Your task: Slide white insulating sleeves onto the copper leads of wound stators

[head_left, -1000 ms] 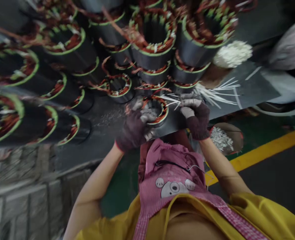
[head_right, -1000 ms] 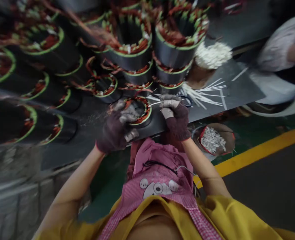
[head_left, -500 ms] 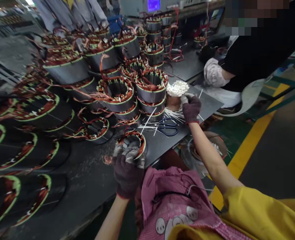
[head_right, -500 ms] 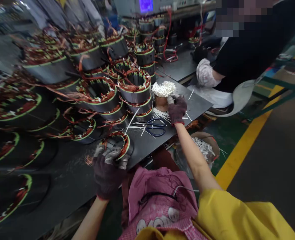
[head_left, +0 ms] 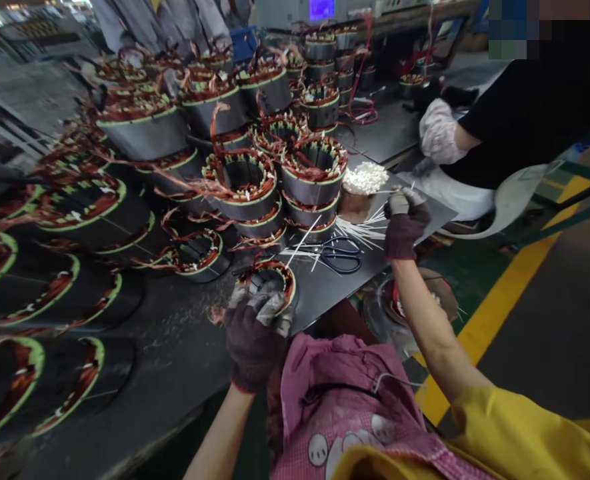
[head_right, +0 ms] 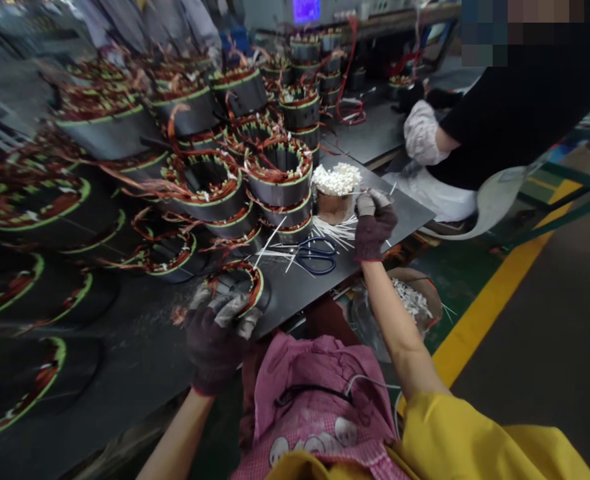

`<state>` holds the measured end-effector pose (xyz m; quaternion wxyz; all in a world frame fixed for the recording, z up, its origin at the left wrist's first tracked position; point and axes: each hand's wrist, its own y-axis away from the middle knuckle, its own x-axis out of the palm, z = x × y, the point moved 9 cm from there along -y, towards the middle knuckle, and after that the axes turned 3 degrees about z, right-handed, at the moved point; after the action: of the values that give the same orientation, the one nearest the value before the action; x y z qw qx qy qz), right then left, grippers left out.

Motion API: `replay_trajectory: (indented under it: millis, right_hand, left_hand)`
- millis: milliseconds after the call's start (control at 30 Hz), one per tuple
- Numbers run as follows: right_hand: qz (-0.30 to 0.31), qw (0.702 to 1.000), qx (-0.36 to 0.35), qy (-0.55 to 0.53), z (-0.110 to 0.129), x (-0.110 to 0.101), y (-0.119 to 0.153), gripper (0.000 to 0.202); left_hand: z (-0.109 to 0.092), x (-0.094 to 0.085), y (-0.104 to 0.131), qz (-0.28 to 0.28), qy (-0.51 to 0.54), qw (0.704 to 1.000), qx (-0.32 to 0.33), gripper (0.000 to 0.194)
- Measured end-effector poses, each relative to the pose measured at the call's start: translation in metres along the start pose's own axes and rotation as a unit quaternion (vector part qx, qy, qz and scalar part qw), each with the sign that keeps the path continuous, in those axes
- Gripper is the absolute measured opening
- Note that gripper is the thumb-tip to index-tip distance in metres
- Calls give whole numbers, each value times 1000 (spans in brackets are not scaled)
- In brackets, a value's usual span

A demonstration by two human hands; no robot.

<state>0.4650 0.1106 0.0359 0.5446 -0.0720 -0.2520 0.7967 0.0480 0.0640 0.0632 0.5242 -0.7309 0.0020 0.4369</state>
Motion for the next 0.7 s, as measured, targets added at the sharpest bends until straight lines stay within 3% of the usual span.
replay_trajectory:
  millis: [67, 167, 233, 300, 367, 400, 467, 567, 700]
  right_hand:
    - [33, 997, -58, -37, 36, -6, 24, 26]
    - [211, 967, -102, -100, 93, 2, 73, 14]
    - [383, 913, -68, -122, 115, 15, 113, 10]
    - [533, 832, -25, -149, 127, 22, 154, 12]
    - [632, 751, 14, -192, 132, 21, 187, 13]
    - [662, 719, 35, -209, 131, 19, 198, 12]
    - [693, 683, 76, -217, 123, 14, 212, 6]
    - [700, 681, 120, -177, 104, 4, 219, 9]
    - [670, 701, 165, -181, 97, 3, 223, 9]
  left_hand:
    - [2, 1, -2, 3, 18, 1000, 0, 38]
    - [10, 2, -1, -5, 37, 999, -12, 34]
    - [18, 3, 3, -8, 39, 999, -36, 30]
    - [24, 6, 9, 5, 43, 997, -65, 27]
    - [27, 7, 12, 19, 51, 995, -86, 26]
    - [26, 7, 12, 20, 56, 994, -88, 25]
    - [23, 3, 10, 8, 62, 995, -79, 24]
    - [21, 0, 7, -7, 57, 996, -70, 22]
    - [31, 12, 10, 36, 58, 991, -118, 26]
